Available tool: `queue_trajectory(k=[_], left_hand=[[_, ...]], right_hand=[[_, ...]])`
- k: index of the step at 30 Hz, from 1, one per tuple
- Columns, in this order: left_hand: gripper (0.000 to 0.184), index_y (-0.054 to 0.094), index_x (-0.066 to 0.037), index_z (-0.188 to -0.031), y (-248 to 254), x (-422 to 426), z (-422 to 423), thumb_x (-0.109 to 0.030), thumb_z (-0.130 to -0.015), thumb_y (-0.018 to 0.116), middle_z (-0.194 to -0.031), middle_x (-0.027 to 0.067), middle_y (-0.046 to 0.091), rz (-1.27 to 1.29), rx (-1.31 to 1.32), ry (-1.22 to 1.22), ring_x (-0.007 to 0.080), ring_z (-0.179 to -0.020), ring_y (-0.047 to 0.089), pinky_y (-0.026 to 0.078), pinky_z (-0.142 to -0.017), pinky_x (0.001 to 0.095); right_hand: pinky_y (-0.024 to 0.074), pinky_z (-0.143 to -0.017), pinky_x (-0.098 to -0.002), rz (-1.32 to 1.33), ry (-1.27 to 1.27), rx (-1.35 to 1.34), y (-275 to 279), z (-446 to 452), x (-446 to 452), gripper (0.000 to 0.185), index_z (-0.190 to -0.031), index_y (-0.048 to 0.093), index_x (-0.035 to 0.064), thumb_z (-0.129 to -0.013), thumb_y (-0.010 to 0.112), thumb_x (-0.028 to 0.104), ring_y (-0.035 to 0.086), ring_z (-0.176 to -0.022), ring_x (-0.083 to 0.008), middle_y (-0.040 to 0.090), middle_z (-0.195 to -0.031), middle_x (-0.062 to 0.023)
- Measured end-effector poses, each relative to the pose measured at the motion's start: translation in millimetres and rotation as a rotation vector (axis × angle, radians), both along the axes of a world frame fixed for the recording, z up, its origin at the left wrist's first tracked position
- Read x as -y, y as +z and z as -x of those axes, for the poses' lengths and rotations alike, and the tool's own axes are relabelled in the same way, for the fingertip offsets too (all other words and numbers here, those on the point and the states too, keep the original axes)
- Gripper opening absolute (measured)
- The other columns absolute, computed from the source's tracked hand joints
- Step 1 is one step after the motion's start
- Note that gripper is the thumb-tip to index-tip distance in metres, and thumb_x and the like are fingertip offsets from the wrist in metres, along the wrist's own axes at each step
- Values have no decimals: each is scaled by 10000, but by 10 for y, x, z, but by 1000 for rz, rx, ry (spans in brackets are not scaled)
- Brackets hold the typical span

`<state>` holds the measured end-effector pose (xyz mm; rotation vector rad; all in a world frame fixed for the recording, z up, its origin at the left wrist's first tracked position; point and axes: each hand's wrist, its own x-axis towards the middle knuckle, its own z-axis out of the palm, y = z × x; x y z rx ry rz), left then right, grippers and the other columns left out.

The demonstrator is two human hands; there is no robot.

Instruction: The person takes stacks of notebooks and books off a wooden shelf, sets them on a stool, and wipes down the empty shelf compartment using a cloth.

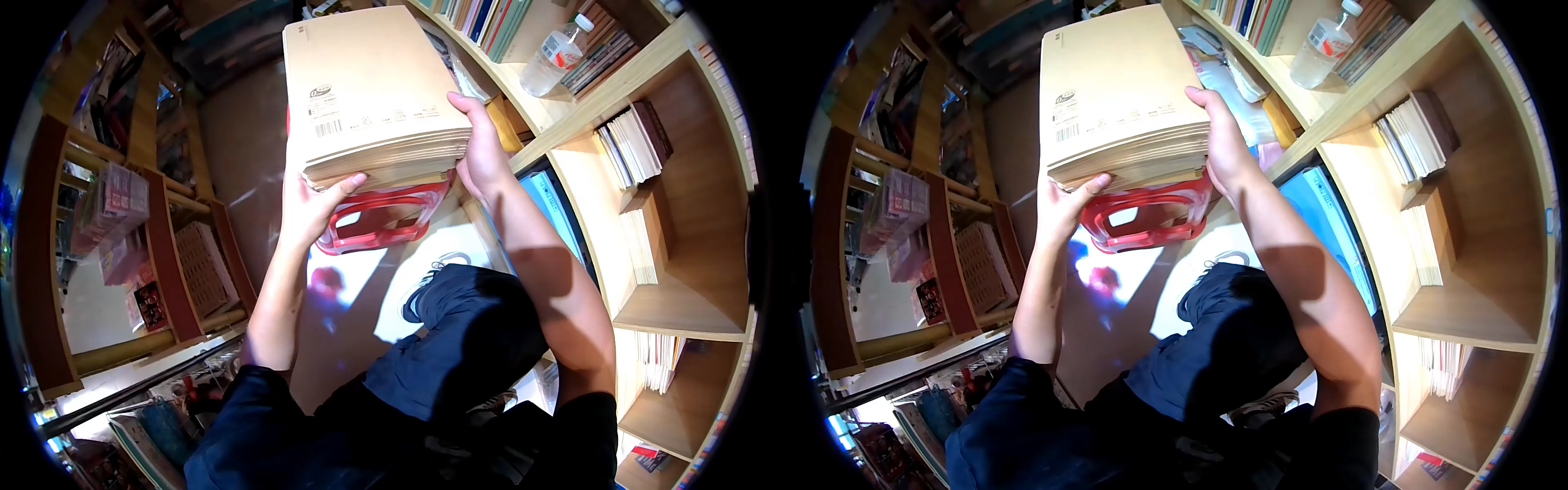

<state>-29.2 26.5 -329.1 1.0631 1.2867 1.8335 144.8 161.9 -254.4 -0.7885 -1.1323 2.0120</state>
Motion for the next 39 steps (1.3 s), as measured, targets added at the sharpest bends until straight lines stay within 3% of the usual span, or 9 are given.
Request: queue_trajectory(k=[7,15,17,18,24,26,30,32,39], left_hand=[[858,396,30,-1369,101,-69,135,-167,-686,877,-1225,152,594,46,-275,45,232,-1146,571,453,-989,359],[954,324,-5,-1456,242,-51,23,-133,-685,873,-1255,160,608,67,-299,155,219,-1144,597,486,-976,354],[929,332,9,-1441,255,-44,44,-123,-694,869,-1243,162,611,112,-301,169,218,-1137,598,483,-975,352],[929,332,9,-1441,239,-43,57,-123,-694,869,-1243,162,611,109,-304,171,218,-1137,598,483,-975,352],[853,365,41,-1395,99,-70,80,-124,-718,857,-1218,168,619,78,-316,162,214,-1115,600,484,-957,346],[728,449,48,-1287,130,-75,52,-186,-731,856,-1145,149,628,25,-363,217,203,-1051,603,484,-928,327],[727,447,50,-1288,155,-70,38,-176,-730,855,-1139,154,630,3,-325,215,204,-1049,602,484,-927,328],[898,362,35,-1406,144,-52,68,-139,-692,878,-1223,170,612,67,-444,237,223,-1132,593,482,-960,345],[951,304,33,-1423,-18,-54,163,-120,-684,882,-1237,166,595,97,-490,129,228,-1131,591,491,-964,353]], right_hand=[[386,-1020,-317,-62,17,-25,-25,27,-87,557,-1285,544,-4,-932,509,426,560,-1152,-211,607,-1259,-142],[337,-1075,-311,-164,30,-131,-99,105,-151,639,-1382,474,-7,-1000,403,500,501,-1246,-208,540,-1363,-147],[331,-1081,-314,-190,67,-132,-119,145,-177,642,-1396,460,2,-1009,380,507,490,-1258,-210,524,-1381,-150],[381,-1042,-318,-223,45,-105,-133,184,-183,690,-1354,503,-16,-992,367,556,549,-1193,-222,571,-1320,-170],[383,-1042,-320,-226,55,-121,-146,162,-205,671,-1351,507,-16,-1002,357,536,549,-1194,-221,579,-1310,-169],[383,-1042,-320,-202,52,-118,-170,147,-230,661,-1351,508,-13,-1001,366,529,549,-1195,-220,579,-1310,-168],[382,-1045,-322,-164,49,-117,-86,129,-165,630,-1357,503,-3,-999,394,504,547,-1199,-219,575,-1318,-160],[381,-1047,-325,-147,64,-122,-89,126,-175,632,-1361,499,-1,-997,402,506,545,-1201,-219,574,-1321,-157],[339,-1076,-315,-144,92,-127,-166,57,-197,673,-1407,457,10,-1000,393,542,483,-1270,-210,515,-1397,-145]])
